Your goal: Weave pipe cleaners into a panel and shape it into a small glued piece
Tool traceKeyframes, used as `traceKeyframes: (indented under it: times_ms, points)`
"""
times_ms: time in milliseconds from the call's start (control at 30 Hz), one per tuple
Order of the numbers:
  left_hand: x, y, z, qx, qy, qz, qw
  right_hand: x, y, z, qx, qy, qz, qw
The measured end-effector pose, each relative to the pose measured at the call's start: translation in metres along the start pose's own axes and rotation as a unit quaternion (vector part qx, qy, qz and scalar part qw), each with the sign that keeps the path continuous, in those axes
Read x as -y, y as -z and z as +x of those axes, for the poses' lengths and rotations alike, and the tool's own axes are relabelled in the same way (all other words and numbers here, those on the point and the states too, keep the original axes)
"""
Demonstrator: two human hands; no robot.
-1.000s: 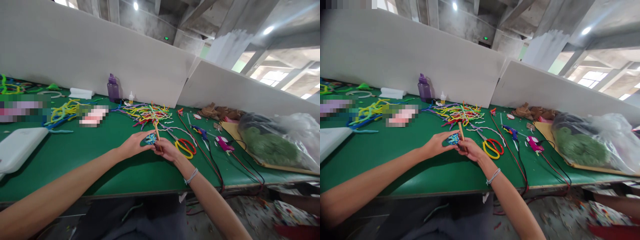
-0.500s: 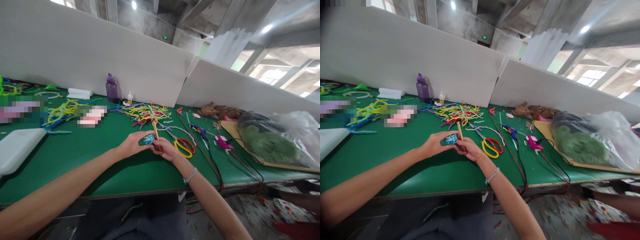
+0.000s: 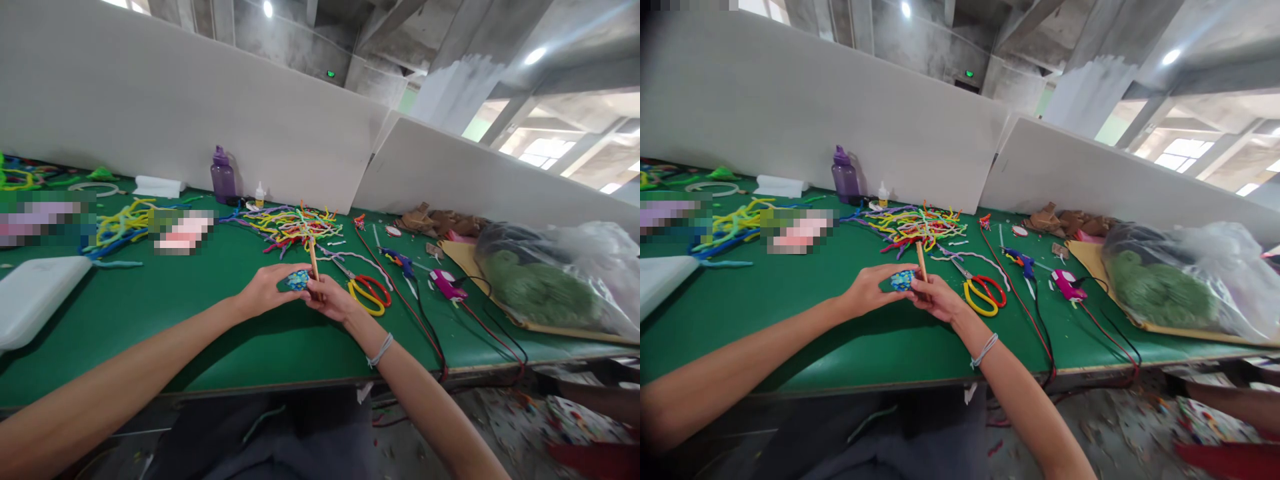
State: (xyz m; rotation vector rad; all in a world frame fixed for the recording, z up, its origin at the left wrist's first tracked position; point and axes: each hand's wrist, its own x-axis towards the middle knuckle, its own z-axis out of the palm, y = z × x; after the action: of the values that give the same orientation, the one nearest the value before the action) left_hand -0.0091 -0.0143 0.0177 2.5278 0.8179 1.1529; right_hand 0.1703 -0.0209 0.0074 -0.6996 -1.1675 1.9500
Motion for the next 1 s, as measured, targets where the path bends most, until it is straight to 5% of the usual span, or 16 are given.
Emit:
traceKeyframes:
  times_ms: [167,367,567,1000]
  points:
    - [0.000,0.003,0.002,-0.010,0.053,-0.027,0.998,0.009,-0.003,-0.004,-0.046,0.018,-0.102,0.994]
    - [0.007,0.006,0.003,-0.011,0.129,-0.083,0.988,0.024,-0.008,-0.010,-0.116,0.224,-0.323,0.912]
    - [0.010,0.001,0.005,0.027,0.146,-0.186,0.971,0.018,-0.012,-0.008,-0.089,0.169,-0.278,0.941]
    - [0.001,0.004,0.008,0.045,0.154,-0.138,0.977,0.007,-0.010,-0.004,-0.106,0.158,-0.195,0.962]
